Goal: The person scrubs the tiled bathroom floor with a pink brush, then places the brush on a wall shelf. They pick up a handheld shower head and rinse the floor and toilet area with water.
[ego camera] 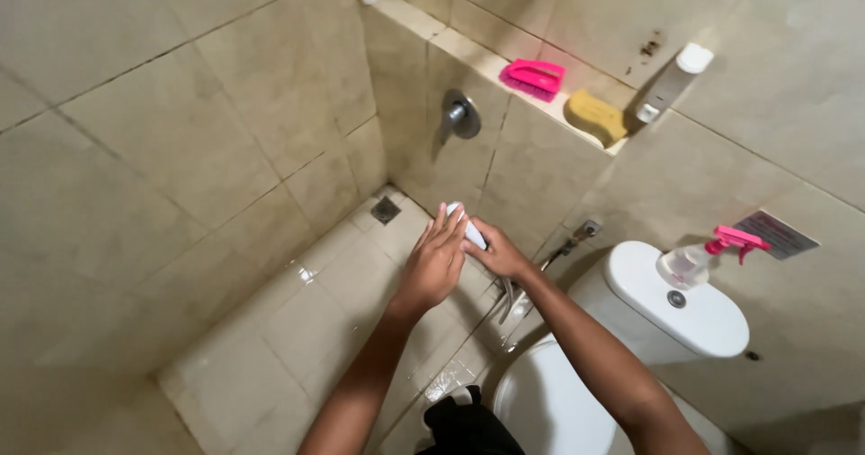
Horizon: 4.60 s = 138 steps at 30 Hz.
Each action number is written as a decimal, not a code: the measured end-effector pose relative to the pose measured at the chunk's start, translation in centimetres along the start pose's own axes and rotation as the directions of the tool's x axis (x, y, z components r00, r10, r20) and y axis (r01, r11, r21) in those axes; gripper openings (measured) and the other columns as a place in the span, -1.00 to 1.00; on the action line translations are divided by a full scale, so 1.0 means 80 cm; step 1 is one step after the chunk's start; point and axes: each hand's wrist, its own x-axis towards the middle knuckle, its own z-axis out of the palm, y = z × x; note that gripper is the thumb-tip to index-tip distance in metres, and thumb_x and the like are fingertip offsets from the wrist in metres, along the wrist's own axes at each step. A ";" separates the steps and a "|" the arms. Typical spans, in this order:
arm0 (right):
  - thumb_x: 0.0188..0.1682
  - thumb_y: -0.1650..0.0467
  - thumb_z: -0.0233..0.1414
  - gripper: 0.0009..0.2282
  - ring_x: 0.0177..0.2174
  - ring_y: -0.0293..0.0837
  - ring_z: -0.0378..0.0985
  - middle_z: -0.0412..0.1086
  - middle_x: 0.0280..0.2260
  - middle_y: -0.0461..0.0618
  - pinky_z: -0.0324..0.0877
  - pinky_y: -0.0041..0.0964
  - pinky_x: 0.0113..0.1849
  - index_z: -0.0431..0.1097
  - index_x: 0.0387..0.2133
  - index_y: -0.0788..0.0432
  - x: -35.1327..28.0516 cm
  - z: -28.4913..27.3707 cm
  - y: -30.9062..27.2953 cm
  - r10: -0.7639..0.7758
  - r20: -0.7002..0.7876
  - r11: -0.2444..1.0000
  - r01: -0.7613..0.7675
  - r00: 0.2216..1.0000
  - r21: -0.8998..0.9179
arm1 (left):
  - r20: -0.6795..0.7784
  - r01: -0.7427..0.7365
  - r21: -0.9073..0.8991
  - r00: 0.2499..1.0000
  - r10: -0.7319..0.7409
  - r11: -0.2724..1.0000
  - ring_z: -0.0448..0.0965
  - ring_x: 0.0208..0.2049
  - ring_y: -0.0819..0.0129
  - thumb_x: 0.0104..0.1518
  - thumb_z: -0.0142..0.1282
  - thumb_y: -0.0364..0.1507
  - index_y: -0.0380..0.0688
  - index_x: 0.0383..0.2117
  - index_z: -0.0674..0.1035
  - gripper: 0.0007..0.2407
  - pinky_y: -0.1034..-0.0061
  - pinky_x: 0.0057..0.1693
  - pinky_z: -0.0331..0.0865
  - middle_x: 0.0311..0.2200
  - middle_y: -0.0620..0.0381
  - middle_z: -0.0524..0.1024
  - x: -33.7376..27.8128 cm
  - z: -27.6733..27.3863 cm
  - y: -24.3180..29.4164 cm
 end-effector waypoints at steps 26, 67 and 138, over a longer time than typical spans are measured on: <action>0.10 0.30 0.07 -0.66 -0.21 -0.25 0.46 0.51 -0.19 -0.01 0.41 -0.29 -0.12 0.35 0.06 0.26 -0.060 0.035 -0.044 0.100 0.107 0.994 -0.103 0.989 0.025 | -0.170 0.127 0.094 0.979 -0.110 0.987 0.09 0.44 -0.17 0.26 0.09 -0.40 -0.36 0.34 0.26 -0.47 0.08 0.41 0.09 0.40 -0.22 0.15 -0.090 0.015 0.080; 0.21 0.22 -0.05 -0.66 -0.43 -0.30 0.34 0.41 -0.45 -0.10 0.34 -0.33 -0.37 0.46 -0.19 0.31 -0.347 -0.118 0.040 0.450 0.126 0.885 -0.460 0.884 0.067 | -0.075 0.441 0.053 0.896 -0.437 0.896 0.08 0.43 -0.15 0.31 -0.02 -0.22 -0.38 0.33 0.24 -0.44 0.12 0.43 0.03 0.41 -0.27 0.10 -0.112 0.354 0.203; -0.01 0.25 0.17 -0.61 -0.22 -0.17 0.53 0.51 -0.20 0.01 0.45 -0.23 -0.17 0.38 0.04 0.16 -0.169 0.079 0.031 0.278 0.404 0.960 -0.259 0.872 -0.103 | -0.308 0.480 -0.015 0.833 -0.460 0.877 0.17 0.36 -0.39 0.34 -0.04 -0.28 -0.50 0.28 0.27 -0.48 0.02 0.39 0.12 0.32 -0.48 0.19 -0.231 0.197 0.021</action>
